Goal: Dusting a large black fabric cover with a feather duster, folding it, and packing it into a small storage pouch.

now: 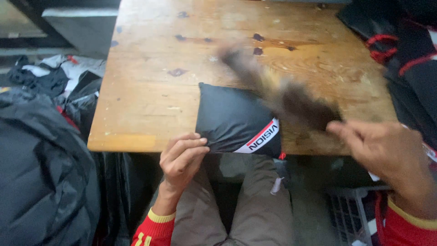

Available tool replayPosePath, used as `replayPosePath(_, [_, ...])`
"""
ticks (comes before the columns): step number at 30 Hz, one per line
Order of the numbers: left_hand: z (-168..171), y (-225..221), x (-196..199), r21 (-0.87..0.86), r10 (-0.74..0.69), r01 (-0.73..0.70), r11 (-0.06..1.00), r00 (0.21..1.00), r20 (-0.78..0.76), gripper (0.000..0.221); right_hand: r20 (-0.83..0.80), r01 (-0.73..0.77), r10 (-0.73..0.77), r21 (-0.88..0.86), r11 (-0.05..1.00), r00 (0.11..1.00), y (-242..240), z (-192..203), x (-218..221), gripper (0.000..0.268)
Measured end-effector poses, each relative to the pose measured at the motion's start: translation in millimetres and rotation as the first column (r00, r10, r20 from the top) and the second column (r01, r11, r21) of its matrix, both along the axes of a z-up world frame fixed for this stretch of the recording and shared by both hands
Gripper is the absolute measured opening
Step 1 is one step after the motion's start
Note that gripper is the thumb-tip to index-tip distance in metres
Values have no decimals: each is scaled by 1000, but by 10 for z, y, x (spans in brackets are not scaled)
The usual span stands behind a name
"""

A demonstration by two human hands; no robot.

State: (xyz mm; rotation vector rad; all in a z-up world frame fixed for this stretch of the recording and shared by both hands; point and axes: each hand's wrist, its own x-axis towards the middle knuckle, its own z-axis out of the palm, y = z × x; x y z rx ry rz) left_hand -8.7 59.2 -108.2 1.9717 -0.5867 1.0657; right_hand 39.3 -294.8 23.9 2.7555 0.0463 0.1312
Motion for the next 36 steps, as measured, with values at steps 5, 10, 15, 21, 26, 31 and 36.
replayPosePath(5, [132,-30,13,-3,-19,19,1000,1000,-2,7,-105,136,-125,105,985,987,210,11,35,31])
replayPosePath(10, [-201,69,-15,40,78,-78,996,997,1,19,-268,109,-69,134,985,961,446,112,11,37])
replayPosePath(15, [117,-19,17,3,1,-1,1000,1000,-3,8,-209,170,-144,109,979,967,379,64,-14,54])
replayPosePath(21, [108,-28,-18,68,54,-53,996,998,-18,16,-338,143,18,447,883,941,291,-169,132,27])
replayPosePath(26, [80,-47,-9,-34,15,-16,999,999,-32,7,-11,27,-25,340,940,1000,159,-565,601,53])
replayPosePath(31, [47,-69,-42,-66,-12,8,998,997,-70,12,340,-264,142,345,901,929,249,-632,478,42])
replayPosePath(36, [24,-24,-179,-98,-135,119,988,975,-178,10,437,-438,141,714,546,888,701,-536,-68,42])
